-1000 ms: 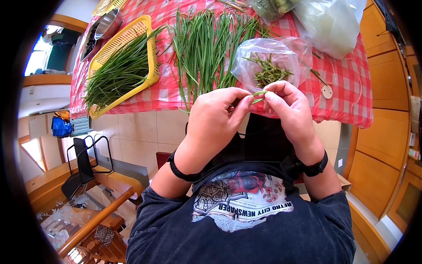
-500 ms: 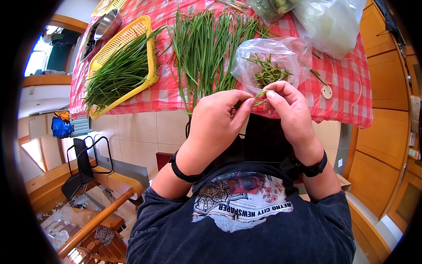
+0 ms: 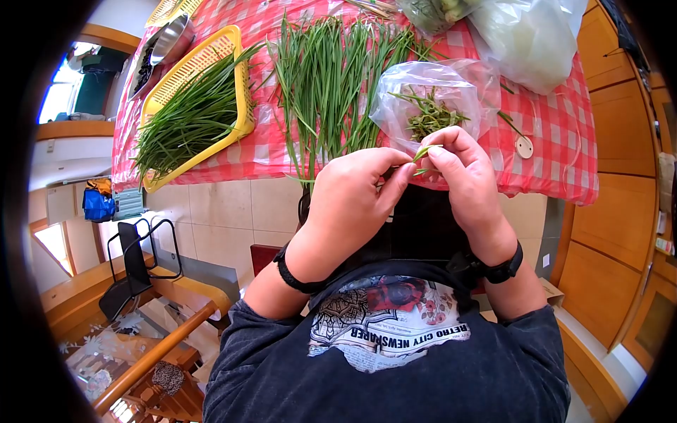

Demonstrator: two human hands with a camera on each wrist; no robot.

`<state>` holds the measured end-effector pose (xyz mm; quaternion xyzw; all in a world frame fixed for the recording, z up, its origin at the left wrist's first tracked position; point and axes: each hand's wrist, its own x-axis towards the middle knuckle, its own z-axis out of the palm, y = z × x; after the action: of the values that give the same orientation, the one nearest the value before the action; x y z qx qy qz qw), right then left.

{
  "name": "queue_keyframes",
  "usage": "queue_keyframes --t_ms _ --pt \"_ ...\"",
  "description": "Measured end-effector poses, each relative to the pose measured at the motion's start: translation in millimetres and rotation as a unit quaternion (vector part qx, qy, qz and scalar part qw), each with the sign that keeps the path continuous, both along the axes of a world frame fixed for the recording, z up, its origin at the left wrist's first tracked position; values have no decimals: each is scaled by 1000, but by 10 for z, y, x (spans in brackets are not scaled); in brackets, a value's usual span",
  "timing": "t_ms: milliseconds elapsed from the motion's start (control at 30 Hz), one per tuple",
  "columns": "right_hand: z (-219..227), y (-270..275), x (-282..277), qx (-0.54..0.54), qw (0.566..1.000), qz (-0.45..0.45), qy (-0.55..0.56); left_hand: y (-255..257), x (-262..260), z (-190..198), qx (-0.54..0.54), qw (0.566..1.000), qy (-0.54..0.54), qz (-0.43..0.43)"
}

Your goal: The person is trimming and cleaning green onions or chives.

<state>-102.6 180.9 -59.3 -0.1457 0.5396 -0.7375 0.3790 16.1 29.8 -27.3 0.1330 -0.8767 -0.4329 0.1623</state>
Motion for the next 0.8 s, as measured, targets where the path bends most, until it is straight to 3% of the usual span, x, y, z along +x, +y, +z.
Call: queue_keyframes --t_ms 367,533,667,800 --pt "-22 -30 0 -41 999 12 -7 -9 -2 -23 2 1000 9 4" --pt "47 -30 -19 21 997 64 -23 -27 -8 -28 20 999 18 18" --pt "85 -38 20 6 998 50 -30 -60 -4 20 64 997 1 41" --pt "-27 4 -27 32 997 22 64 -107 -1 25 108 993 -5 56"
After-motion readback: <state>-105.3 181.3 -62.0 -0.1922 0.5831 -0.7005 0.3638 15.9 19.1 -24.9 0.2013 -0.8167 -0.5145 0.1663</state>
